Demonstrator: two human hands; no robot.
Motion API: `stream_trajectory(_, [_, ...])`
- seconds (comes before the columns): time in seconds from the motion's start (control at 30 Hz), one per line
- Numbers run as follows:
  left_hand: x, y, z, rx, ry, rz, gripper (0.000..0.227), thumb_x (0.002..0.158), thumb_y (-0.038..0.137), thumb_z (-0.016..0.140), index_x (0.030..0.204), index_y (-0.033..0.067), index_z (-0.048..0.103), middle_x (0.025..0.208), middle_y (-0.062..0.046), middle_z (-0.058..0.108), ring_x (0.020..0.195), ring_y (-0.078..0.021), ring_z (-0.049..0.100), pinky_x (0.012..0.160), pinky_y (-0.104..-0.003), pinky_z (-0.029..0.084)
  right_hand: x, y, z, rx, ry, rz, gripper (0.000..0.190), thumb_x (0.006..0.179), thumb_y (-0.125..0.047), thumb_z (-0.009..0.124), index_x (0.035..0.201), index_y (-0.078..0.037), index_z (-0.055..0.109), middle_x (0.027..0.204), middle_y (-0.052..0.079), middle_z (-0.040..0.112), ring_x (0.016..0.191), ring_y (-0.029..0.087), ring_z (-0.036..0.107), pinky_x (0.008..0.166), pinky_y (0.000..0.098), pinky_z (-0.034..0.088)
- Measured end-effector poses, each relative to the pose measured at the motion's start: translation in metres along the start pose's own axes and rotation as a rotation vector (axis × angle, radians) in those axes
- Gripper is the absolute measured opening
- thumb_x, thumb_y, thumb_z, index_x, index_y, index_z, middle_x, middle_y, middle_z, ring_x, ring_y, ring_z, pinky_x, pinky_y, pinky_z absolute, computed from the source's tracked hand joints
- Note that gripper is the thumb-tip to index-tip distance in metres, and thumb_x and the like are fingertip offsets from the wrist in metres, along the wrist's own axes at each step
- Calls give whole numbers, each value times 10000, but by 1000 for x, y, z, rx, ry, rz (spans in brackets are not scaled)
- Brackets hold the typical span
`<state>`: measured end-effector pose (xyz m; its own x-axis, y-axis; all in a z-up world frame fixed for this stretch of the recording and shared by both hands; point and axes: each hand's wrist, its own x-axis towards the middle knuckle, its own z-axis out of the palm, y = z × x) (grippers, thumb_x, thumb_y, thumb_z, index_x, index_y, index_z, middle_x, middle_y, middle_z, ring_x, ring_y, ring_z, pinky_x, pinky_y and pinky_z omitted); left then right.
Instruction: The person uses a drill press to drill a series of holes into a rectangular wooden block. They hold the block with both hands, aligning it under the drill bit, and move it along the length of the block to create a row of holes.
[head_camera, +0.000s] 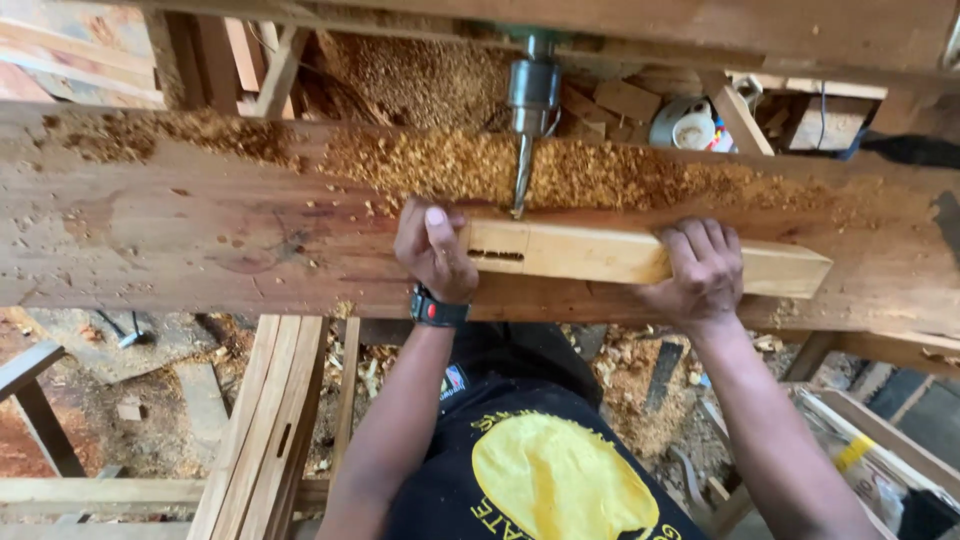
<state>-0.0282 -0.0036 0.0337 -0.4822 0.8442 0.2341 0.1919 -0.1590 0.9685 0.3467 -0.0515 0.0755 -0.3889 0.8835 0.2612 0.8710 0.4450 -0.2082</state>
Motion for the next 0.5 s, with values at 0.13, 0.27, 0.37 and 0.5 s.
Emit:
stream_trajectory(0.13, [18, -3, 16, -27, 52, 47, 508, 1258, 267, 597, 778, 152, 714, 728, -65, 620, 663, -263, 626, 746, -399, 532, 28, 12, 0, -99, 5, -52, 473, 919, -528, 1019, 1010, -108, 822, 985, 103, 684, 1012, 372, 773, 946, 523, 628])
stream_trajectory(0.27, [7, -9, 15, -26, 63, 11, 531, 1271, 276, 573, 770, 152, 701, 722, -50, 616, 672, -243, 615, 763, -372, 532, 25, 12, -3, -80, -11, -66, 434, 893, -463, 1033, 1021, -96, 839, 989, 121, 699, 1019, 391, 771, 982, 537, 623])
stream_trajectory(0.37, [-5, -25, 7, -32, 63, 25, 550, 1279, 297, 583, 767, 141, 712, 719, -59, 600, 679, -245, 606, 774, -382, 531, 6, 24, 13, -36, 1, -65, 544, 878, -542, 1067, 1060, -77, 851, 995, 131, 696, 1023, 397, 765, 988, 546, 624])
stream_trajectory(0.5, [-30, -9, -13, 26, 86, -10, 528, 1259, 223, 613, 749, 112, 689, 700, -103, 575, 650, -298, 575, 775, -413, 536, -4, 17, 9, -1, -24, -73, 568, 843, -587, 1053, 1044, -92, 861, 988, 126, 729, 1019, 386, 782, 1016, 537, 638])
